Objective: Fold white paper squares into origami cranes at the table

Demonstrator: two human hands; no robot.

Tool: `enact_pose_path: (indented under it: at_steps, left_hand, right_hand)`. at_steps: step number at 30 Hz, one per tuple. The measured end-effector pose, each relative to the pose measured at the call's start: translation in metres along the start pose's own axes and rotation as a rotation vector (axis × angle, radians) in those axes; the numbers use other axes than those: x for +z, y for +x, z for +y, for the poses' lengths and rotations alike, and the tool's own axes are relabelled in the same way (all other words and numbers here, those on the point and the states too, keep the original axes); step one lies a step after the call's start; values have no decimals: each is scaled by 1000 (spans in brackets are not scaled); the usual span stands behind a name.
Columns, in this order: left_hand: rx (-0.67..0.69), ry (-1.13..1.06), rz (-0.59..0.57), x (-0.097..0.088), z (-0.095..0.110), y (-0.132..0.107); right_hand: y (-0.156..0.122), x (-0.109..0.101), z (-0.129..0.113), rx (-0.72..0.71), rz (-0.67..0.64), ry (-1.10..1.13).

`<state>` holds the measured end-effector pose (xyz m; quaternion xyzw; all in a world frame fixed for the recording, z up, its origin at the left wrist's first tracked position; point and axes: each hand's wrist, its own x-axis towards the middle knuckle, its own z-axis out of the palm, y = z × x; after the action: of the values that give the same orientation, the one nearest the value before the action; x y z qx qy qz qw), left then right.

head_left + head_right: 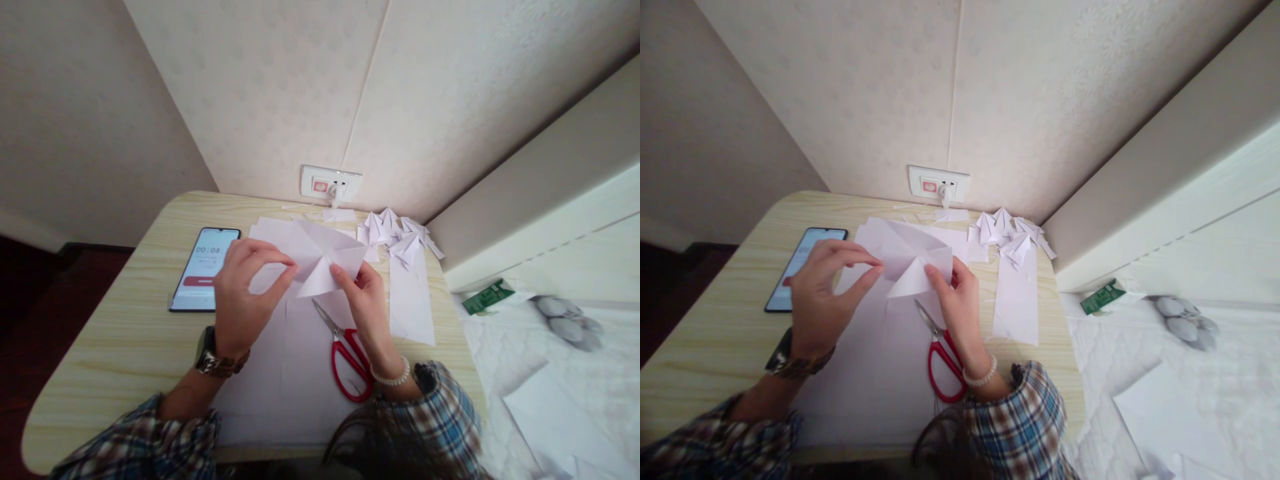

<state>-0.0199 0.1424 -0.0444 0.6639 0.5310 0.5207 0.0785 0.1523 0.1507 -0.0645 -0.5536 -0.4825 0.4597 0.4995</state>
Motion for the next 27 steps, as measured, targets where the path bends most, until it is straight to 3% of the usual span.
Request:
enact_pose_path:
  at_steps: [4, 11, 19, 27]
  left_hand:
    - [-71, -19, -161, 4, 6, -2]
    - [-236, -87, -250, 9, 4, -3]
    - [-324, -173, -240, 14, 6, -6]
    - [-582, -348, -241, 18, 3, -9]
  right_hand:
    - [-3, 7, 3, 17, -62, 28]
    - [-7, 11, 2, 33, -136, -20]
    - [-9, 12, 2, -10, -75, -87]
    - [-10, 13, 8, -46, -77, -106]
